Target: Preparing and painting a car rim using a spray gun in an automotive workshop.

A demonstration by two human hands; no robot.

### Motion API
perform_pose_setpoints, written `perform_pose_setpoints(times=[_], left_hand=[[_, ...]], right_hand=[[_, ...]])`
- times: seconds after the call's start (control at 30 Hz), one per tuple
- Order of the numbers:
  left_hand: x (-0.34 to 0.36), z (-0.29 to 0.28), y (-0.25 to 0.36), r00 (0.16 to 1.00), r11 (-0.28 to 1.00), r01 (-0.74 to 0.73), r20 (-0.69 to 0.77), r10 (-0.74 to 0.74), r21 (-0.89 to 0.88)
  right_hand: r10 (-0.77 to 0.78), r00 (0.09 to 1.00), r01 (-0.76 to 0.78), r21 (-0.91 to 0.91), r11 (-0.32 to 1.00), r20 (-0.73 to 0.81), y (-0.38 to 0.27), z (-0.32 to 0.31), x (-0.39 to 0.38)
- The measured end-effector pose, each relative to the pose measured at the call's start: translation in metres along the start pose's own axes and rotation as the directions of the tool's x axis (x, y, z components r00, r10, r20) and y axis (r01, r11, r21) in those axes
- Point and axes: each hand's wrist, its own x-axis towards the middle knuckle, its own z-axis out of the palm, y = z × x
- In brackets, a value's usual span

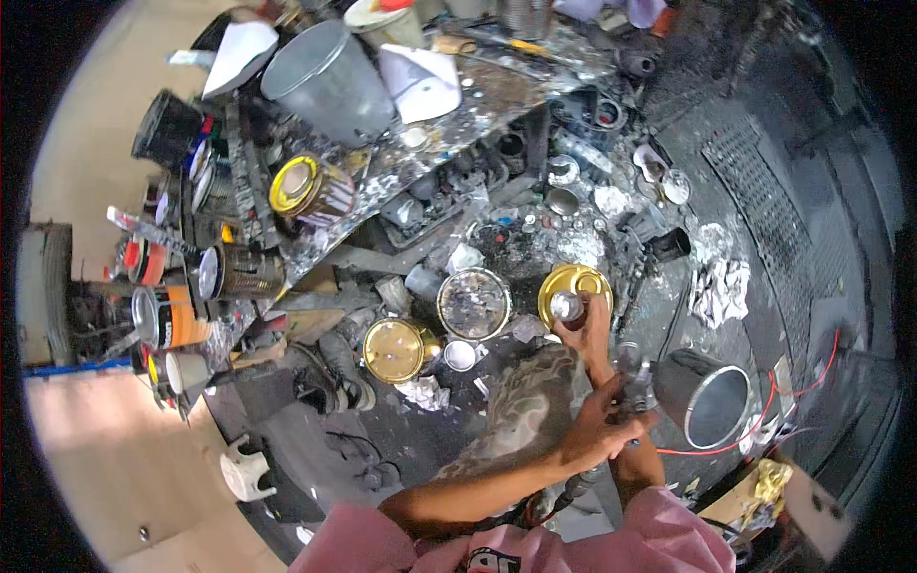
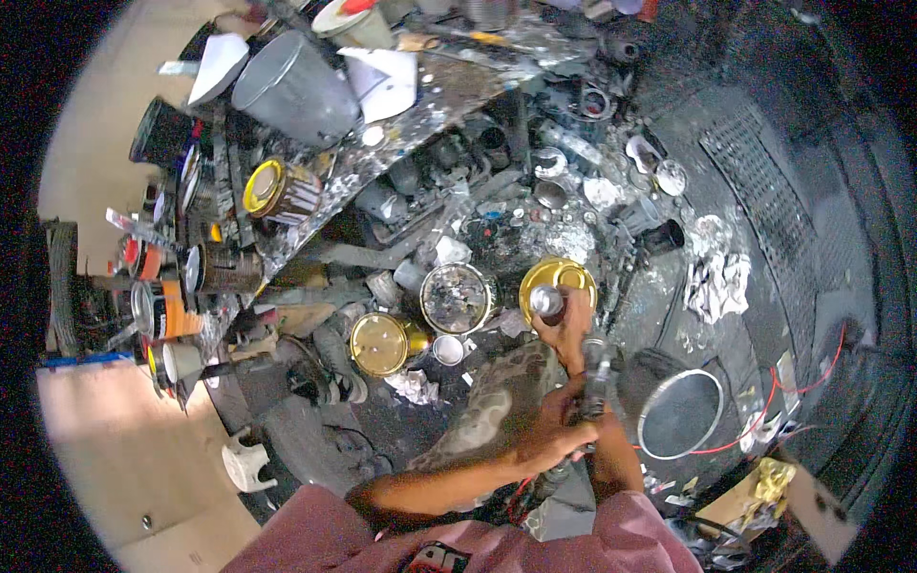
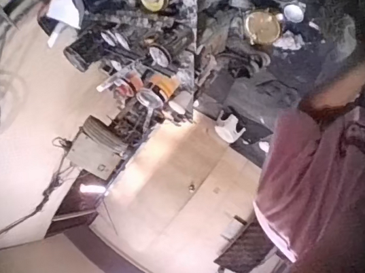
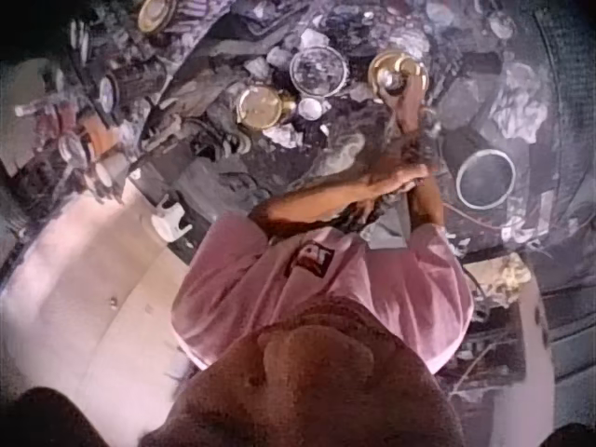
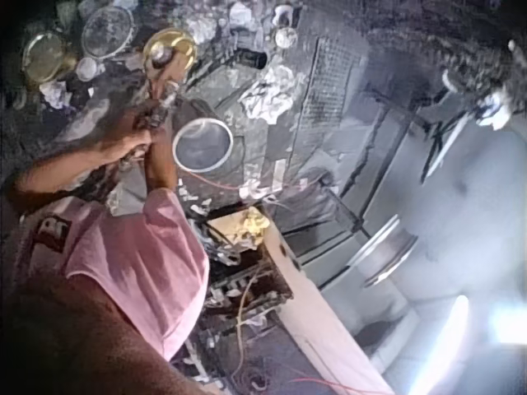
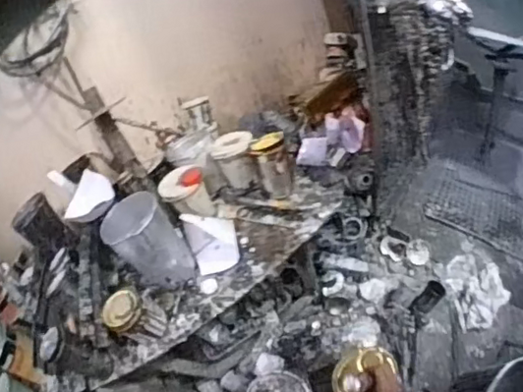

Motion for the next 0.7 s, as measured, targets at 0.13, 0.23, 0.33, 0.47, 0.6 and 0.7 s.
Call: perform_pose_setpoints(times=[0.13, 0.23, 0.33, 0.47, 0.6, 0.7], left_hand=[[0.008, 0.005, 0.003, 0.992, 0.991, -0.085, 0.081, 0.094, -0.108], [0.011, -0.007, -0.013, 0.891, 0.892, -0.452, -0.039, 0.452, 0.017], [-0.002, -0.025, 0.012, 0.974, 0.972, -0.225, -0.033, 0.223, -0.066], [-0.013, -0.036, -0.006, 0.893, 0.904, -0.424, -0.190, 0.408, -0.054], [-0.022, -0.041, 0.008, 0.949, 0.967, -0.250, -0.210, 0.234, -0.053], [-0.022, -0.046, 0.005, 0.953, 0.966, -0.246, -0.203, 0.226, -0.080]], right_hand=[[-0.168, 0.960, 0.150, 0.094, 0.984, 0.224, -0.058, 0.000, 0.031], [-0.283, 0.889, 0.245, 0.146, 0.958, 0.359, -0.072, 0.036, 0.045], [-0.350, 0.834, 0.345, 0.093, 0.934, 0.425, -0.061, 0.065, 0.052], [-0.332, 0.852, 0.324, 0.090, 0.942, 0.404, -0.069, 0.089, 0.038], [-0.279, 0.874, 0.282, 0.051, 0.958, 0.398, -0.063, 0.082, 0.038], [-0.175, 0.935, 0.189, -0.019, 0.982, 0.307, -0.067, 0.070, 0.030]])
